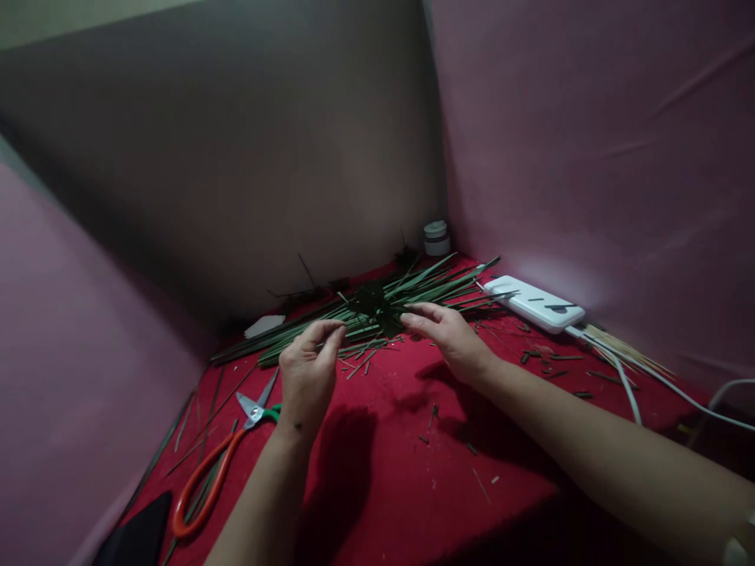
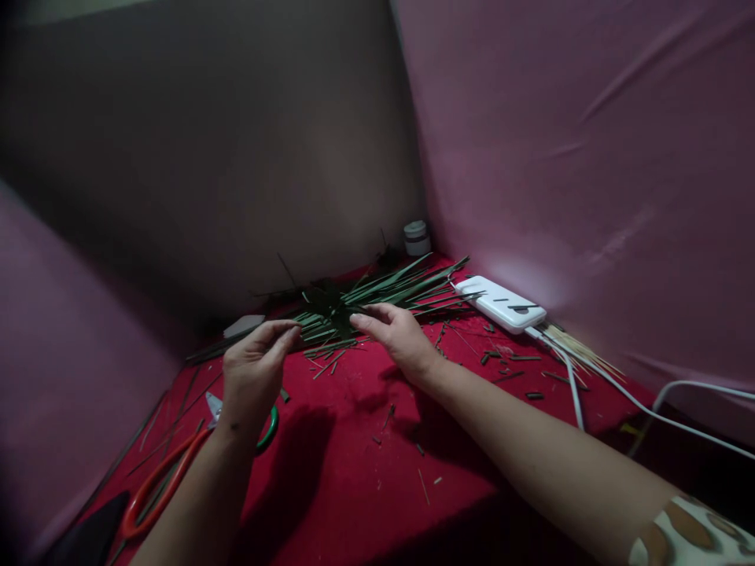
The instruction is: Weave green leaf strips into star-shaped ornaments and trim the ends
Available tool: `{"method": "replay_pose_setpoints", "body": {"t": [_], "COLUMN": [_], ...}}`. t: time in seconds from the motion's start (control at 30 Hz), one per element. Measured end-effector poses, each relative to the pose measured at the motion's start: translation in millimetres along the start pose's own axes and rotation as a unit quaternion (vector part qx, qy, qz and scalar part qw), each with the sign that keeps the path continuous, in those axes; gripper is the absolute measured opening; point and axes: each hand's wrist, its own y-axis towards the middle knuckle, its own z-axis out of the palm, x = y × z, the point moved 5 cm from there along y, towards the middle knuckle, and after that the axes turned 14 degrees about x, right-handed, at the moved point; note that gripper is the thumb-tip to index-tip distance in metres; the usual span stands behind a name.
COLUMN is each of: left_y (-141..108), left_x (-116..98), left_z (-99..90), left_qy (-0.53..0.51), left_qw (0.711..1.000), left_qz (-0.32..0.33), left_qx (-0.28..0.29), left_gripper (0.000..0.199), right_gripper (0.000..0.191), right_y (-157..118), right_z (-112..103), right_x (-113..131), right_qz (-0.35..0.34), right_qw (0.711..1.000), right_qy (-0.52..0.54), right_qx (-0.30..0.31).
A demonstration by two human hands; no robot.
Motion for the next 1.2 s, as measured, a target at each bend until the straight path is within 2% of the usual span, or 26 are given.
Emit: {"method": "replay_pose_setpoints", "body": {"t": [0.1,0.2,0.4,0.5,0.6,0.67,0.77,0.87,1.03,1.2], "left_y": [-3.8,-8.4,-11.3,-10.1,-9.7,-10.0,-10.4,-9.9,-8.0,-8.9], "left_x": [-8.5,-16.3,-22.1,-26.7,-26.1,-23.5,-21.6,-19.7,-15.1,-16.0], "left_z": [10.1,19.4,30.4,27.1,24.0,25.4,27.8,28.1,32.0,38.0], "left_qy": [-0.036,-0.038,-0.042,-0.056,-0.111,-0.153,-0.186,-0.218,-0.279,-0.262], "left_qw": [0.998,0.996,0.989,0.991,0.991,0.985,0.977,0.969,0.947,0.945], "left_qz": [-0.001,0.004,0.005,0.025,0.002,-0.025,-0.040,-0.051,-0.089,-0.088], "left_qx": [0.044,0.083,0.144,0.118,0.081,0.081,0.094,0.104,0.135,0.174], "left_gripper": [0.012,0.011,0.014,0.014,0.021,0.026,0.021,0.013,0.011,0.012], "right_gripper": [0.034,0.034,0.016,0.014,0.015,0.017,0.018,0.018,0.024,0.015], "right_y": [3.5,3.0,2.0,2.0,0.8,-1.1,-4.6,-6.6,-5.4,-6.1], "right_z": [2.1,5.3,4.8,2.0,3.5,7.8,16.3,20.0,14.6,13.6], "right_x": [-1.4,2.1,-2.6,-4.1,-5.5,-7.4,-10.0,-10.1,-6.0,-11.5], "right_qz": [0.014,0.009,0.010,0.006,0.014,0.025,0.045,0.071,0.093,0.124], "right_qw": [0.984,0.965,0.969,0.977,0.983,0.983,0.978,0.972,0.963,0.956], "right_qy": [0.178,0.258,0.235,0.201,0.162,0.150,0.145,0.157,0.214,0.225], "right_qx": [0.027,0.055,0.076,0.071,0.084,0.103,0.140,0.158,0.136,0.141]}}
